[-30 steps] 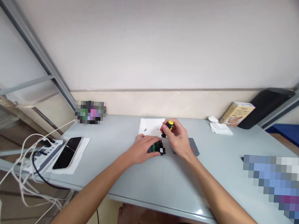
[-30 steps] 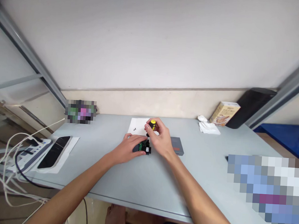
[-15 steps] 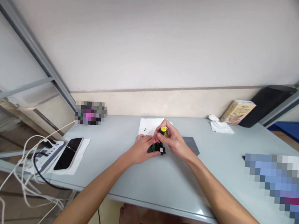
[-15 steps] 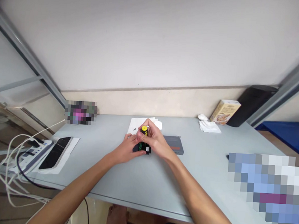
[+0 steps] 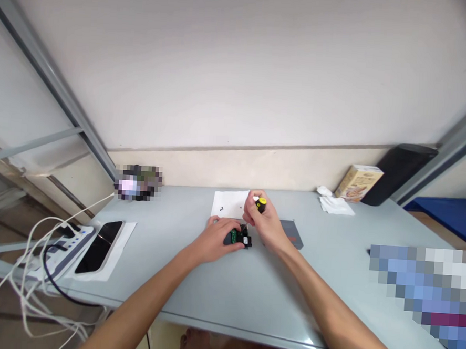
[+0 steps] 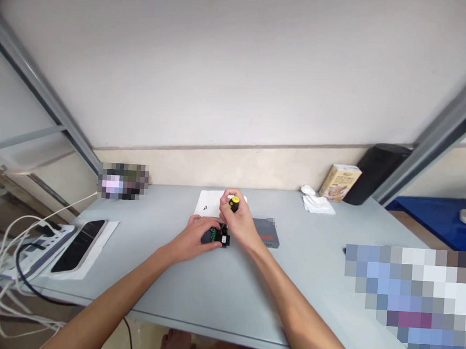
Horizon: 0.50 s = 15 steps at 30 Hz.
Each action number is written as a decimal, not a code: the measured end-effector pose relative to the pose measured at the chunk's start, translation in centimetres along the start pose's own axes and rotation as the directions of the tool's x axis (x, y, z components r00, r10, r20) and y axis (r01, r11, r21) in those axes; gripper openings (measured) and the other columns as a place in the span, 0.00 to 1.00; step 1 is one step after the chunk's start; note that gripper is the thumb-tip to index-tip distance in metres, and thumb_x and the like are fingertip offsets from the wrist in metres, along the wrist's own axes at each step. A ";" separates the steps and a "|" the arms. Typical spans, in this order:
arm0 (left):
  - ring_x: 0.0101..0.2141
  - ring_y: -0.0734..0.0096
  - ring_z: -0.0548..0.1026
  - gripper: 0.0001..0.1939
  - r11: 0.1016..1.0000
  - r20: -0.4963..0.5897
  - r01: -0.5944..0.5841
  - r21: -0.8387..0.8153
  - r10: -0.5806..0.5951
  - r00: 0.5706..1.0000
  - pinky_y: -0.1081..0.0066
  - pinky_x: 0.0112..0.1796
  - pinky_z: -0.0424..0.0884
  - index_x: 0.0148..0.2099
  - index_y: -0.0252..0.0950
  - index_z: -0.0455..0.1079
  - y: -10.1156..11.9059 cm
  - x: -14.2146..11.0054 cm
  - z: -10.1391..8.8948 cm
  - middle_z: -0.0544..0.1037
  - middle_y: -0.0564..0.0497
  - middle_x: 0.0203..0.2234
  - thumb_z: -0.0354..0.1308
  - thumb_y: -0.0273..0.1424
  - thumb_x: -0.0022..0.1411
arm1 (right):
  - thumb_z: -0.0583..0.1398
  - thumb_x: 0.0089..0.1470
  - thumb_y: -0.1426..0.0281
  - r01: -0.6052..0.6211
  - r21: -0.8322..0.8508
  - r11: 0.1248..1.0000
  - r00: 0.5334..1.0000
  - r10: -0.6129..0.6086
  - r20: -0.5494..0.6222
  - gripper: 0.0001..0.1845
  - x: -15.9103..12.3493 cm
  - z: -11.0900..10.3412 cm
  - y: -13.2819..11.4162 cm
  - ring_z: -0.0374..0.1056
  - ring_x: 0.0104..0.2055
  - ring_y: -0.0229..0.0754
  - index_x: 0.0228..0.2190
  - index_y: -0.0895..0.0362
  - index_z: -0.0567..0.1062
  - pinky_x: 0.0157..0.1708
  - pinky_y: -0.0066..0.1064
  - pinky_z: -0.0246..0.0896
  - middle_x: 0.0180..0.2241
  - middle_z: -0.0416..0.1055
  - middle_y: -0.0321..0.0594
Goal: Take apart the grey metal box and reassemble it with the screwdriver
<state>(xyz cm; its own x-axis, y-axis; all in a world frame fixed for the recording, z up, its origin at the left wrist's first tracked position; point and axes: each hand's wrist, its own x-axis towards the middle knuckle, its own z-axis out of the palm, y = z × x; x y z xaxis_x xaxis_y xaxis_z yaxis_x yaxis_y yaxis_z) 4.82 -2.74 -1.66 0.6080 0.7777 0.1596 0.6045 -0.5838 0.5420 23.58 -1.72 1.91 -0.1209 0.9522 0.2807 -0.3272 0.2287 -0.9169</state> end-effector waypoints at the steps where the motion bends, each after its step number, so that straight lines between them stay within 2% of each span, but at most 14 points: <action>1: 0.58 0.55 0.74 0.15 1.000 0.000 0.012 0.003 -0.012 1.000 0.51 0.63 0.54 0.53 0.43 0.69 0.0 0.0 0.0 0.76 0.48 0.60 0.63 0.41 0.69 | 0.62 0.59 0.41 -0.006 0.033 0.999 1.000 0.006 -0.002 0.26 0.0 0.1 0.0 0.52 0.22 0.36 0.41 0.49 0.69 0.24 0.30 0.51 0.23 0.56 0.27; 4: 0.59 0.54 0.73 0.14 0.999 0.005 0.039 0.006 -0.039 0.999 0.51 0.63 0.53 0.52 0.44 0.69 0.0 0.0 -0.1 0.77 0.49 0.60 0.64 0.41 0.68 | 0.58 0.61 0.40 -0.046 0.147 0.988 0.999 0.048 -0.013 0.27 0.0 0.3 -0.4 0.58 0.26 0.39 0.44 0.49 0.75 0.30 0.34 0.58 0.26 0.62 0.32; 7: 0.59 0.55 0.73 0.13 1.000 0.008 0.028 0.010 -0.028 1.000 0.52 0.63 0.53 0.51 0.44 0.69 -0.1 0.0 -0.2 0.76 0.49 0.60 0.64 0.42 0.69 | 0.65 0.58 0.46 -0.077 0.172 0.982 0.995 0.086 -0.044 0.20 0.1 0.2 -0.9 0.64 0.32 0.42 0.37 0.50 0.78 0.36 0.34 0.61 0.29 0.67 0.36; 9: 0.59 0.55 0.74 0.13 1.000 0.006 0.017 0.024 -0.017 1.000 0.52 0.63 0.54 0.51 0.44 0.70 -0.1 0.0 -0.2 0.76 0.49 0.61 0.63 0.42 0.69 | 0.71 0.52 0.51 -0.083 0.217 0.973 0.992 0.102 -0.076 0.18 0.1 -0.1 -1.2 0.68 0.37 0.43 0.31 0.51 0.75 0.41 0.34 0.63 0.32 0.71 0.37; 11: 0.59 0.55 0.74 0.13 0.999 0.004 0.011 0.035 -0.011 1.000 0.53 0.62 0.55 0.52 0.44 0.70 -0.2 0.0 -0.1 0.76 0.49 0.61 0.63 0.43 0.69 | 0.75 0.46 0.56 -0.097 0.301 0.949 0.987 0.130 -0.092 0.22 0.2 -0.5 -1.3 0.70 0.38 0.42 0.27 0.52 0.70 0.43 0.34 0.64 0.37 0.73 0.37; 13: 0.58 0.56 0.75 0.13 0.999 0.001 0.003 0.039 -0.003 1.000 0.53 0.62 0.56 0.51 0.44 0.70 -0.2 0.0 -0.1 0.76 0.50 0.60 0.63 0.42 0.69 | 0.77 0.44 0.58 -0.117 0.338 0.934 0.986 0.149 -0.071 0.25 0.2 -0.7 -1.4 0.69 0.34 0.40 0.28 0.52 0.67 0.39 0.34 0.64 0.36 0.73 0.35; 15: 0.59 0.56 0.74 0.12 0.999 -0.005 -0.011 0.042 0.011 1.000 0.53 0.62 0.55 0.50 0.44 0.70 -0.3 -0.1 0.0 0.76 0.50 0.61 0.63 0.42 0.69 | 0.76 0.47 0.57 -0.115 0.311 0.943 0.989 0.139 -0.056 0.25 0.3 -0.7 -1.3 0.62 0.27 0.36 0.29 0.51 0.66 0.31 0.31 0.59 0.28 0.68 0.31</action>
<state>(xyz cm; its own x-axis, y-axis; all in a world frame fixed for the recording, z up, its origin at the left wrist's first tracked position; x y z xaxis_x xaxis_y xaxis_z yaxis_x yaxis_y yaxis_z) 4.54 -2.64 -1.84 0.6123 0.7723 0.1696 0.6187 -0.6015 0.5053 24.66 -1.63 2.95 -0.1122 0.9846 0.1341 -0.5865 0.0433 -0.8088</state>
